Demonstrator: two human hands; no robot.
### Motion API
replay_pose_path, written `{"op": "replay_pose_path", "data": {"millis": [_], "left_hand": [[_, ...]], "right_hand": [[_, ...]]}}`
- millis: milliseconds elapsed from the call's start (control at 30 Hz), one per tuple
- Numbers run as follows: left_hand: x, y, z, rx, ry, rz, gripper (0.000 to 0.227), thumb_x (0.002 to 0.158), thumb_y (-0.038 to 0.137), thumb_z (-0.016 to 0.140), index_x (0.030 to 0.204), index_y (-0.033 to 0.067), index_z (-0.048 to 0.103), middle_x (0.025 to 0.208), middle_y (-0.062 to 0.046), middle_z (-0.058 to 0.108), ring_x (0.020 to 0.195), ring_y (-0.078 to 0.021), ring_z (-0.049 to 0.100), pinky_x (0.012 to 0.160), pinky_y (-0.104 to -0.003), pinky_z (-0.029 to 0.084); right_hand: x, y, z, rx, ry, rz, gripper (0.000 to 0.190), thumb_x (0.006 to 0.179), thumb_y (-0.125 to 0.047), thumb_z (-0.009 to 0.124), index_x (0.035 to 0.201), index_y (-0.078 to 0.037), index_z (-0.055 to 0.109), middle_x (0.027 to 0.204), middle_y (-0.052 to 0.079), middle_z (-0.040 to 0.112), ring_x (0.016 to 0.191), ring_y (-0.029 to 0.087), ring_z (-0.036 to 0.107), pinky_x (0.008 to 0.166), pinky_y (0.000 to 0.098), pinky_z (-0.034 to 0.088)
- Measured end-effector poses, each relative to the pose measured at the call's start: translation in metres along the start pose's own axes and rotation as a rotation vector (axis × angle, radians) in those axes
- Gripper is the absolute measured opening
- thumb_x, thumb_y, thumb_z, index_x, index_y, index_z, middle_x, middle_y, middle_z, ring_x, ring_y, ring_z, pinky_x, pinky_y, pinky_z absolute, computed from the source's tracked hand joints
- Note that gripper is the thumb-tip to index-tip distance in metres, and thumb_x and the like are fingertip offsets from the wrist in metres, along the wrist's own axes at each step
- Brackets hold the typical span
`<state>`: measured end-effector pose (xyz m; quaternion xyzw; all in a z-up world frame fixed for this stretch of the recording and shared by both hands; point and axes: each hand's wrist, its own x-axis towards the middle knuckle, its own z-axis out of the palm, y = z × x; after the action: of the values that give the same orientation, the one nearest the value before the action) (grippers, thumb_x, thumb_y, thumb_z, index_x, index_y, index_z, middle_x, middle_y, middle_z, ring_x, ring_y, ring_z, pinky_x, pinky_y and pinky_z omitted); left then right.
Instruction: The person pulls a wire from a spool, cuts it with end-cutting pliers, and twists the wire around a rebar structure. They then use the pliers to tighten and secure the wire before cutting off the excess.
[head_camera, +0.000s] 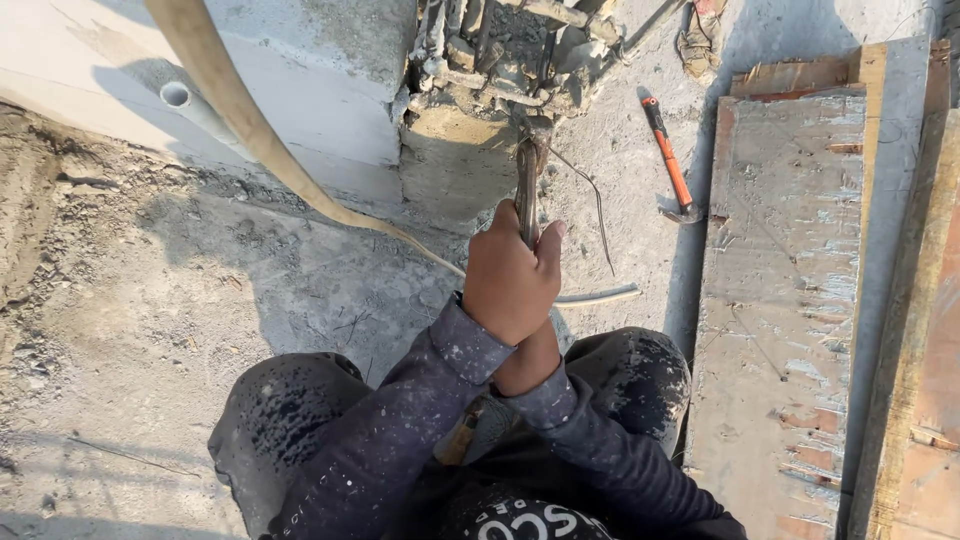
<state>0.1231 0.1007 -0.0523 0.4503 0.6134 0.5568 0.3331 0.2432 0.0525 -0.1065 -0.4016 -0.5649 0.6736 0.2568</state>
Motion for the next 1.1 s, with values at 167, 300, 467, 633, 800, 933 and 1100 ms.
{"op": "replay_pose_path", "data": {"millis": [167, 300, 467, 633, 800, 933, 1100], "left_hand": [[0.000, 0.025, -0.031, -0.029, -0.195, -0.070, 0.049, 0.093, 0.037, 0.077, 0.097, -0.0046, 0.050, 0.057, -0.008, 0.054, 0.046, -0.0173, 0.056, 0.041, -0.037, 0.044], [0.008, 0.029, -0.047, -0.814, -0.428, 0.102, 0.045, 0.107, 0.035, 0.075, 0.124, 0.0030, 0.048, 0.098, -0.002, 0.064, 0.089, -0.0139, 0.063, 0.077, -0.035, 0.056], [0.003, 0.024, -0.039, -1.025, -0.621, -0.451, 0.043, 0.092, 0.027, 0.083, 0.096, 0.0040, 0.047, 0.067, 0.007, 0.045, 0.056, -0.0076, 0.045, 0.050, -0.029, 0.041], [0.001, -0.004, -0.024, -0.261, -0.288, -0.125, 0.040, 0.098, 0.029, 0.078, 0.093, -0.0007, 0.053, 0.063, -0.002, 0.049, 0.055, -0.0176, 0.050, 0.049, -0.036, 0.042], [0.008, 0.010, -0.001, 0.109, -0.046, -0.126, 0.040, 0.099, 0.030, 0.070, 0.104, -0.0044, 0.050, 0.059, -0.014, 0.057, 0.052, -0.0344, 0.064, 0.045, -0.044, 0.048], [0.011, 0.029, -0.038, -0.083, -0.137, 0.012, 0.046, 0.092, 0.035, 0.078, 0.100, -0.0019, 0.051, 0.067, -0.012, 0.059, 0.054, -0.0265, 0.063, 0.049, -0.038, 0.050], [0.014, 0.029, -0.049, -0.950, -0.536, -0.249, 0.056, 0.096, 0.033, 0.078, 0.124, 0.0031, 0.039, 0.090, -0.006, 0.068, 0.082, -0.0147, 0.071, 0.070, -0.034, 0.062]], "right_hand": [[-0.004, -0.007, -0.033, 0.546, -0.271, 0.356, 0.017, 0.094, 0.001, 0.073, 0.104, -0.005, 0.061, 0.086, 0.004, 0.065, 0.068, 0.011, 0.057, 0.058, 0.0281, 0.041], [-0.021, -0.030, -0.034, 1.349, -0.740, 0.535, 0.018, 0.094, 0.000, 0.075, 0.096, -0.008, 0.059, 0.082, 0.000, 0.060, 0.067, 0.007, 0.053, 0.054, 0.0245, 0.034], [0.000, -0.043, -0.017, 1.159, -0.894, 0.398, 0.017, 0.093, -0.013, 0.075, 0.093, -0.003, 0.061, 0.070, 0.005, 0.059, 0.060, 0.020, 0.061, 0.051, 0.0303, 0.046], [0.004, -0.030, -0.027, 0.109, -0.263, 0.266, 0.015, 0.092, -0.006, 0.075, 0.099, 0.000, 0.063, 0.077, 0.008, 0.064, 0.066, 0.020, 0.065, 0.056, 0.0307, 0.052], [0.008, 0.011, 0.003, 0.161, -0.008, 0.018, 0.016, 0.090, 0.000, 0.074, 0.102, -0.001, 0.064, 0.077, 0.007, 0.064, 0.065, 0.017, 0.065, 0.056, 0.0287, 0.052], [0.002, -0.014, -0.015, 0.907, -0.390, 0.342, 0.019, 0.089, 0.006, 0.073, 0.104, -0.002, 0.064, 0.077, 0.007, 0.064, 0.065, 0.015, 0.064, 0.056, 0.0271, 0.053], [0.000, -0.035, -0.004, 1.375, -0.951, 0.360, 0.010, 0.091, 0.001, 0.071, 0.097, -0.004, 0.066, 0.074, 0.006, 0.063, 0.065, 0.014, 0.064, 0.054, 0.0259, 0.054]]}}
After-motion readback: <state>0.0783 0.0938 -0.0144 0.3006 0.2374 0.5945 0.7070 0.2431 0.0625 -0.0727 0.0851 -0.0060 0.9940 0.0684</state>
